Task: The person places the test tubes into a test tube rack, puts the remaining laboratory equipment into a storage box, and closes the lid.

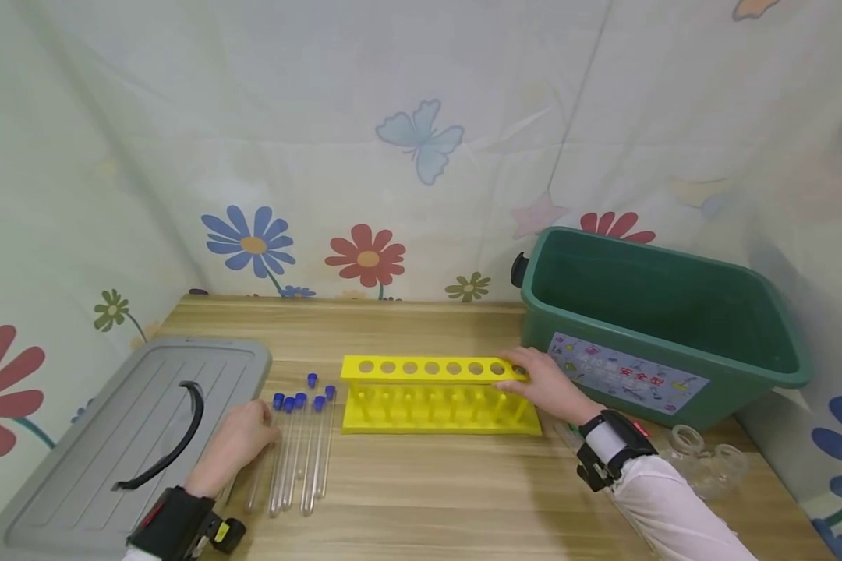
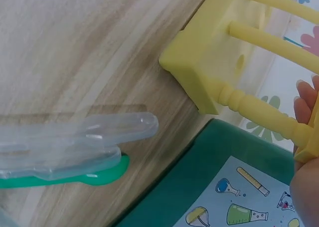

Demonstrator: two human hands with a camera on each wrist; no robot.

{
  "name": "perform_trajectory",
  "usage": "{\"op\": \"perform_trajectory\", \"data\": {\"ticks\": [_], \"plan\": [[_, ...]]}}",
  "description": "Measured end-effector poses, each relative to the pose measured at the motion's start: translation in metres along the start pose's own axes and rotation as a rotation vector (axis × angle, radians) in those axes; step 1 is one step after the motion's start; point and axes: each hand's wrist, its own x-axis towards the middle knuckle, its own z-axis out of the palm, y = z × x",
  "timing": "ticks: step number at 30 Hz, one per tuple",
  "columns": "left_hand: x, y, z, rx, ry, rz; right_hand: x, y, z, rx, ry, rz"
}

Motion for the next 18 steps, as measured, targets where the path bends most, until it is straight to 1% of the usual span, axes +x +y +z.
{"op": "perform_trajectory", "data": {"ticks": [2,4,8,14,16,18], "plan": [[-0.001,0.001,-0.002,-0.007,0.000,-0.005,0.000,0.000,0.001,0.003,0.003,0.000],[-0.002,0.003,-0.005,-0.033,-0.008,-0.010,-0.001,-0.001,0.002,0.008,0.004,0.000],[-0.005,0.008,-0.014,-0.070,-0.002,-0.004,-0.001,-0.001,0.002,0.013,0.009,0.002],[-0.002,0.022,-0.029,-0.062,0.046,0.009,0.000,0.000,0.002,0.018,0.007,0.006],[-0.001,0.027,-0.033,-0.090,0.056,0.019,0.000,0.000,0.002,0.016,0.007,0.006],[0.001,0.033,-0.037,-0.114,0.081,0.045,-0.001,0.000,0.002,0.013,0.010,0.005]]}}
